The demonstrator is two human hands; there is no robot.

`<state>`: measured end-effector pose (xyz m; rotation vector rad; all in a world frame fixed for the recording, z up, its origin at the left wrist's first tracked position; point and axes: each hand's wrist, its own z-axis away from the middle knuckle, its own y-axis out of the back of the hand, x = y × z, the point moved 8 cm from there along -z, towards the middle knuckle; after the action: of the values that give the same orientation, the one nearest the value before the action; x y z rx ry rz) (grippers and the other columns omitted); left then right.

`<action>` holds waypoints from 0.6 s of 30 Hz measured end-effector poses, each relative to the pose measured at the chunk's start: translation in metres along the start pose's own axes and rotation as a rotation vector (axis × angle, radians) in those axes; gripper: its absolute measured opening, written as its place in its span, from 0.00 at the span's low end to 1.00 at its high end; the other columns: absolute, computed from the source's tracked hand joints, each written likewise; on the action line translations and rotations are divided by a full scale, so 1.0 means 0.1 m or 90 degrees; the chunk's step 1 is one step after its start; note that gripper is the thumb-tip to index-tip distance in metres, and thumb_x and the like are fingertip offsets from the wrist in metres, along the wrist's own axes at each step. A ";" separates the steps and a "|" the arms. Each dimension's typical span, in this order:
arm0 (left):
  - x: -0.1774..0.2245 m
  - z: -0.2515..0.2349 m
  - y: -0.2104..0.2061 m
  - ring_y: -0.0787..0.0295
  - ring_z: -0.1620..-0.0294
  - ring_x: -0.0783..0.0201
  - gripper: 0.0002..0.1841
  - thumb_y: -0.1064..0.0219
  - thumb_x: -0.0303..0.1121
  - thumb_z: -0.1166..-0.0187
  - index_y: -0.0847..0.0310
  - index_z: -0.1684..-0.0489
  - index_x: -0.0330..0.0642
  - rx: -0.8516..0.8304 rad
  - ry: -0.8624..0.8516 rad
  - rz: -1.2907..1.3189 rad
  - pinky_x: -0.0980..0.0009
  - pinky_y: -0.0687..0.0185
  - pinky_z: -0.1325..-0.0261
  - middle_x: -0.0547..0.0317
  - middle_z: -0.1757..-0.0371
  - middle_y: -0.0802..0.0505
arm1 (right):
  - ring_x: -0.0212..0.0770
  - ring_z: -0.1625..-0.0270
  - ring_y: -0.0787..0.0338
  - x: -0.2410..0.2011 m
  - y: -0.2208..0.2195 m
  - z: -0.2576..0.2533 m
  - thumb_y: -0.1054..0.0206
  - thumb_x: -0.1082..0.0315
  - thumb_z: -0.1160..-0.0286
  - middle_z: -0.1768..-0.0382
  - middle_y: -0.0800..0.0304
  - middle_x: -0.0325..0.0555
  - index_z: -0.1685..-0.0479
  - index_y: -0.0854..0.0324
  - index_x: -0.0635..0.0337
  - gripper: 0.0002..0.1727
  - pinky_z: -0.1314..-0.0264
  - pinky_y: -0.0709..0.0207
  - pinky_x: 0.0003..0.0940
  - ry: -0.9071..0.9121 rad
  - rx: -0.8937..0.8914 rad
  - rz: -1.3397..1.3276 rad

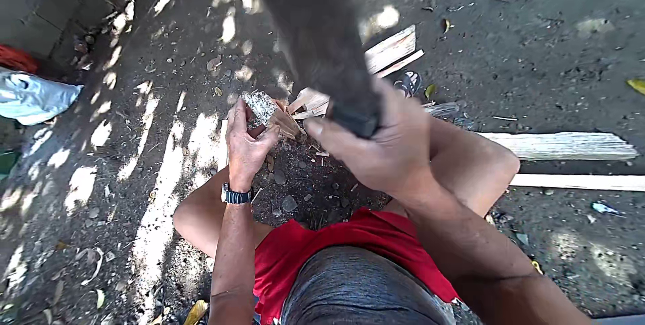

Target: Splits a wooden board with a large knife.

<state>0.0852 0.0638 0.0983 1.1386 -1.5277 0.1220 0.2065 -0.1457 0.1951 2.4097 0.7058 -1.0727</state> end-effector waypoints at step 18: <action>-0.06 0.10 -0.07 0.21 0.23 0.56 0.55 0.15 0.30 0.42 0.45 0.06 0.55 -0.049 0.023 0.032 0.55 0.05 0.42 0.54 0.13 0.33 | 0.31 0.80 0.16 1.07 -0.40 0.60 0.25 0.50 0.29 0.78 0.15 0.35 0.46 0.17 0.52 0.20 0.77 0.17 0.35 -0.321 -0.189 0.115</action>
<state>0.0827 0.0574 0.0870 1.0331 -1.5165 0.1162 0.2103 -0.1174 0.0695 1.8091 0.4274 -1.3191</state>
